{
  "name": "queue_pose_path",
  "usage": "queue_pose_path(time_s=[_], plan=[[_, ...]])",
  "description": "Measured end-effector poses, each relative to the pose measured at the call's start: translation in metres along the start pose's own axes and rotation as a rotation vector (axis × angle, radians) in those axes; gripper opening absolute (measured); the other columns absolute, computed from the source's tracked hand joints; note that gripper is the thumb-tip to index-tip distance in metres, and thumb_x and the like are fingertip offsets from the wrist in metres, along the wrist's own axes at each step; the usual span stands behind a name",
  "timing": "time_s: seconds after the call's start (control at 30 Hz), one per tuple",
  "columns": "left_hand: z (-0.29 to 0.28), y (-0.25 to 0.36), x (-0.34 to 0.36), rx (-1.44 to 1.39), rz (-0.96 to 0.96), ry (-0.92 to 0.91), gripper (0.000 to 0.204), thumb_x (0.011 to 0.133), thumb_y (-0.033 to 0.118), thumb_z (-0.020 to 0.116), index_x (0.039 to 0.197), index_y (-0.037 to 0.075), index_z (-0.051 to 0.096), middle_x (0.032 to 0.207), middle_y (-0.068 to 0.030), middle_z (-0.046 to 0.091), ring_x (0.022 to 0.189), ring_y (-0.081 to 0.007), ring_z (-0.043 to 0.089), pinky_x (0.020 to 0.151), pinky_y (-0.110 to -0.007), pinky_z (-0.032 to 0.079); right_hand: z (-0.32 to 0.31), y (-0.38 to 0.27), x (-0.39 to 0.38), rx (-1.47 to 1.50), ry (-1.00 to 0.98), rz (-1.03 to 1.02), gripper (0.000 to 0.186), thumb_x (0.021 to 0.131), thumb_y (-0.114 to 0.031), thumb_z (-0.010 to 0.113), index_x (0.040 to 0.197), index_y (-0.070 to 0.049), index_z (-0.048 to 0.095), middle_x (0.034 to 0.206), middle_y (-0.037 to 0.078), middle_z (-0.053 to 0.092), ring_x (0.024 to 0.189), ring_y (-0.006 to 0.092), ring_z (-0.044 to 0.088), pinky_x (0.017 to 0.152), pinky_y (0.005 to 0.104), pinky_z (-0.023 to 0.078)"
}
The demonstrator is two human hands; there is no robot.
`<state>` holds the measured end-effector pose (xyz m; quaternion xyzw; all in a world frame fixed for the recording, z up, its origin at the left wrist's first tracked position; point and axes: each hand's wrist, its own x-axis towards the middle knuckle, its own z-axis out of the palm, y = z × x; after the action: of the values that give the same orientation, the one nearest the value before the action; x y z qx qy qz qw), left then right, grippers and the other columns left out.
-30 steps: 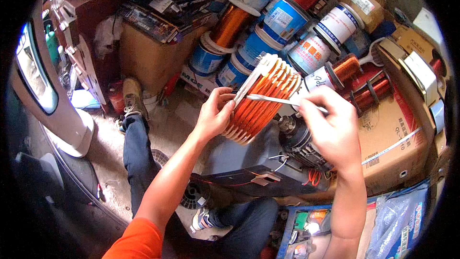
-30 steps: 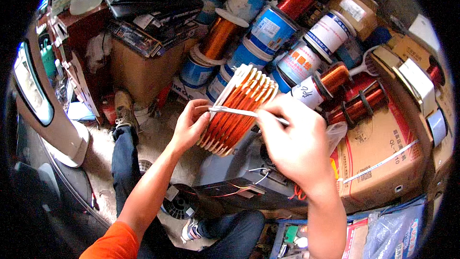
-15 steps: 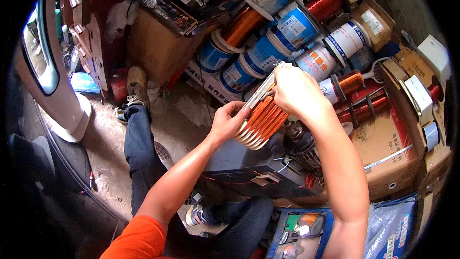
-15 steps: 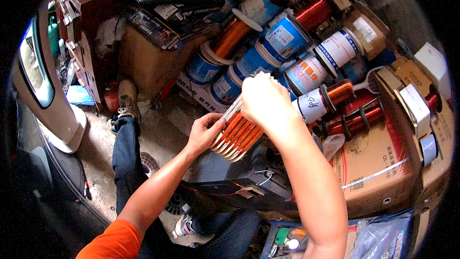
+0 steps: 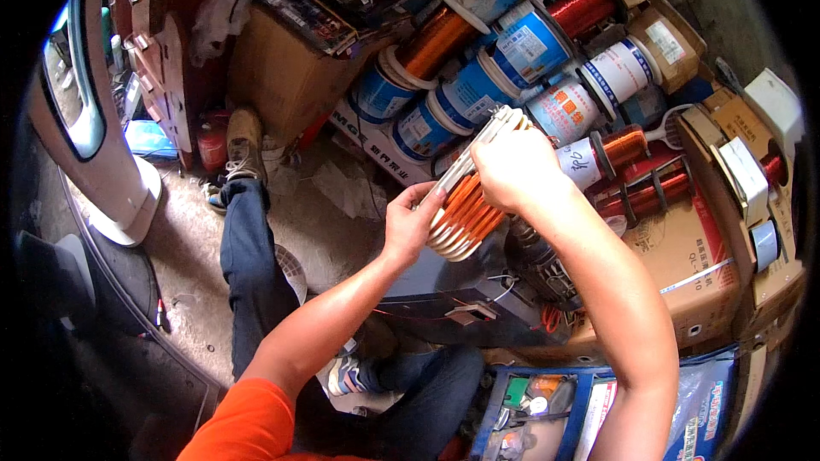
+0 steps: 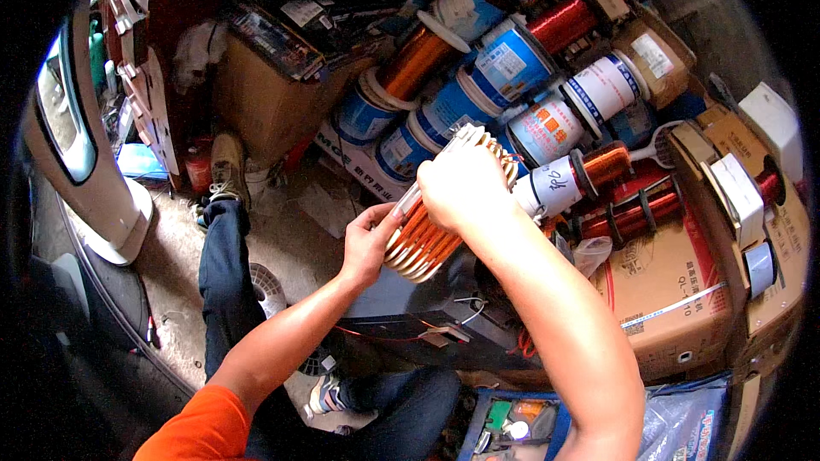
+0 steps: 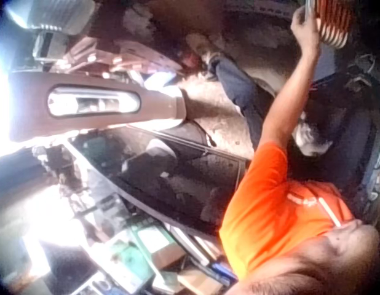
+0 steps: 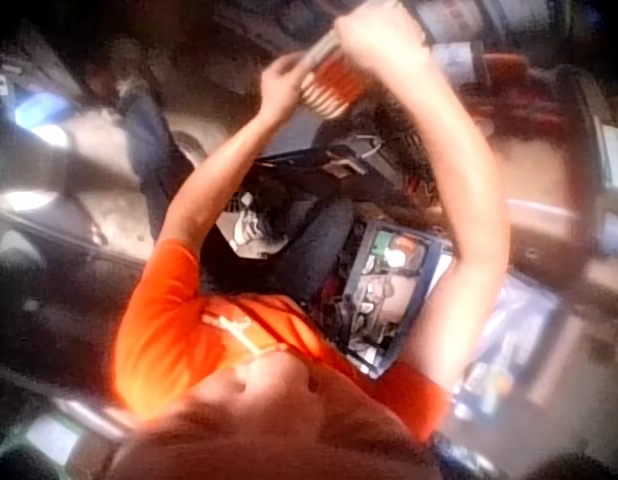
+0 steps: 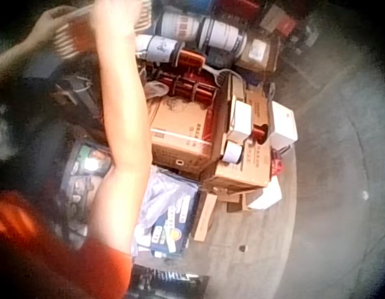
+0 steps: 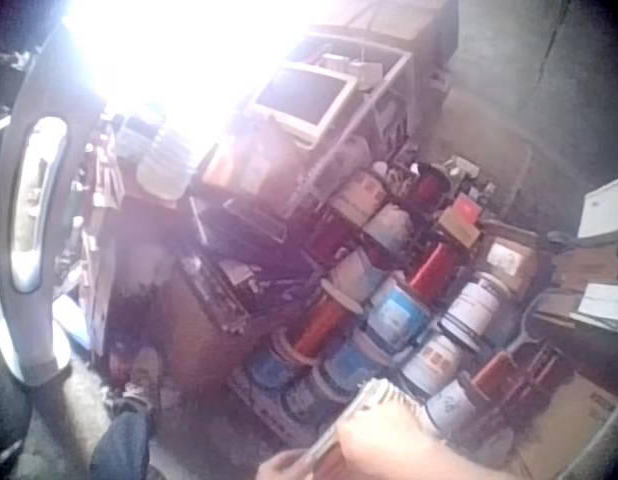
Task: The person winds copper wire onto a laminated stator core using a motorized winding machine. They manually guide the wire through the slots, cut the wire with scissors, and secure the ends with tape.
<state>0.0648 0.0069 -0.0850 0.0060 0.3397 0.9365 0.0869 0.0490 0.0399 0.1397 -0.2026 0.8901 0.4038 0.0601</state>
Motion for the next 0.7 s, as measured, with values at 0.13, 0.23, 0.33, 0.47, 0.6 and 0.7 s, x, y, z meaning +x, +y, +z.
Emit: queue_pose_path(time_s=[0.13,0.23,0.33,0.47,0.6,0.7], plan=[[0.006,0.000,-0.005,-0.008,0.010,0.061,0.034,0.090,0.024,0.069,0.108,-0.004,0.065,0.094,-0.0069,0.067,0.083,-0.0096,0.060,0.075,-0.026,0.049,0.009,-0.002,-0.006,0.032,0.021,0.088,0.019,0.074,-0.016,0.063,0.089,-0.005,0.064,0.074,0.015,0.069,0.071,0.0298,0.069,0.065,0.0407,0.055],[0.007,0.000,-0.005,-0.005,0.012,0.070,0.033,0.090,0.024,0.070,0.107,-0.004,0.065,0.093,-0.0065,0.067,0.082,-0.0093,0.059,0.075,-0.026,0.049,0.016,-0.004,-0.010,0.006,0.058,0.085,0.022,0.074,-0.017,0.063,0.091,-0.004,0.062,0.073,0.015,0.068,0.068,0.0298,0.069,0.063,0.0411,0.054],[0.006,0.000,-0.005,-0.006,0.030,0.090,0.033,0.089,0.024,0.070,0.106,-0.005,0.066,0.092,-0.0070,0.068,0.081,-0.0095,0.060,0.075,-0.026,0.049,0.011,-0.009,-0.009,0.025,0.081,0.069,0.018,0.076,-0.016,0.061,0.088,-0.002,0.062,0.070,0.015,0.068,0.066,0.0295,0.069,0.061,0.0417,0.054],[0.014,0.002,-0.011,0.055,0.039,0.144,0.035,0.089,0.024,0.070,0.104,-0.007,0.066,0.090,-0.0090,0.069,0.081,-0.0117,0.061,0.076,-0.027,0.049,0.026,-0.045,-0.010,0.047,0.099,-0.002,0.014,0.079,-0.012,0.056,0.081,0.000,0.064,0.065,0.015,0.066,0.064,0.0282,0.068,0.058,0.0410,0.053],[0.013,0.009,-0.015,0.108,0.041,0.120,0.036,0.090,0.026,0.068,0.103,-0.007,0.066,0.092,-0.0108,0.069,0.082,-0.0129,0.061,0.077,-0.028,0.049,-0.021,-0.043,-0.019,0.040,0.093,0.100,0.017,0.084,-0.012,0.052,0.078,-0.002,0.065,0.067,0.016,0.065,0.066,0.0292,0.068,0.058,0.0404,0.053],[0.001,0.028,-0.007,0.314,-0.014,-0.001,0.035,0.091,0.028,0.065,0.105,-0.005,0.066,0.091,-0.0101,0.069,0.081,-0.0133,0.062,0.076,-0.029,0.049,-0.082,-0.005,-0.073,0.160,0.309,0.296,0.012,0.085,-0.012,0.058,0.088,-0.003,0.065,0.070,0.013,0.067,0.065,0.0256,0.068,0.058,0.0374,0.051]])
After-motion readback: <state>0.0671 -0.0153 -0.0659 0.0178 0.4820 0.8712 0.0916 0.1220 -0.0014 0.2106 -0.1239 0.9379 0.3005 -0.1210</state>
